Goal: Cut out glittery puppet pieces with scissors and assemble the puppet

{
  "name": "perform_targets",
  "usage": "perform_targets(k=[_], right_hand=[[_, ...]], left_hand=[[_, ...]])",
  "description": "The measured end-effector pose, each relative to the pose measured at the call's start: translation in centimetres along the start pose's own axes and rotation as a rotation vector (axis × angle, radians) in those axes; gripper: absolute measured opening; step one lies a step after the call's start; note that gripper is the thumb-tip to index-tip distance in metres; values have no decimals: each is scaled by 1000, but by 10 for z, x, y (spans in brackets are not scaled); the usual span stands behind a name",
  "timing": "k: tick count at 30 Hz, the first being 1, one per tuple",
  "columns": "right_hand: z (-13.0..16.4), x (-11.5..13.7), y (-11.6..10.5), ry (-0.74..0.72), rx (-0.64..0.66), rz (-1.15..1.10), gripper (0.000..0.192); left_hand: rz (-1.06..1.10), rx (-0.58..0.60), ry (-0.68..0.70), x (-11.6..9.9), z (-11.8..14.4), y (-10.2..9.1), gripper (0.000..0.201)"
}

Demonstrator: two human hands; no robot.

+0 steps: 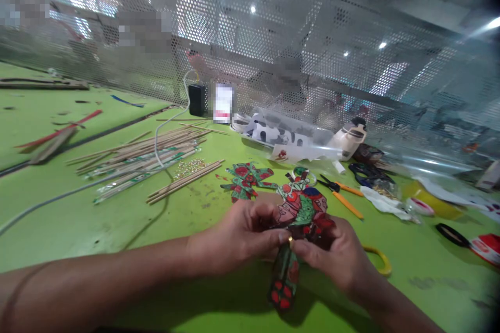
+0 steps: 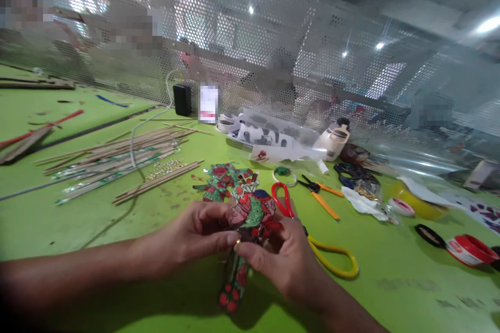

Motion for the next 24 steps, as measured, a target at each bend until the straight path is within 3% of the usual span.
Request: perform_targets(k=[4, 10, 12, 16, 19, 24], right_hand=[[-2, -2, -1, 14, -41, 49, 29], [-4, -1, 1, 64, -10, -73, 38], [-3, -1, 2, 64, -53, -73, 40], [-2, -3, 3, 91, -111, -49, 36], [-3, -3, 2, 62, -75, -11, 33], [-5, -4, -2, 65, -27, 27, 34]], left_hand=[[-59, -17, 35, 0, 0, 1, 38], [-257, -49, 90, -7, 1, 0, 16], [-320, -81, 84, -6, 0, -1, 14], [-182, -18, 58, -2, 0, 0, 22], [-50, 39, 38, -1, 0, 2, 30], [-34, 24, 77, -2, 0, 1, 31]])
Point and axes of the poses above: each hand's wrist, its own z-axis away from the middle knuckle, its own y-axis out of the palm, x = y × z, the point moved 4 cm from there along -z, towards the middle knuckle, and after that the axes turned 1 degree about -z, right-handed, at the moved point
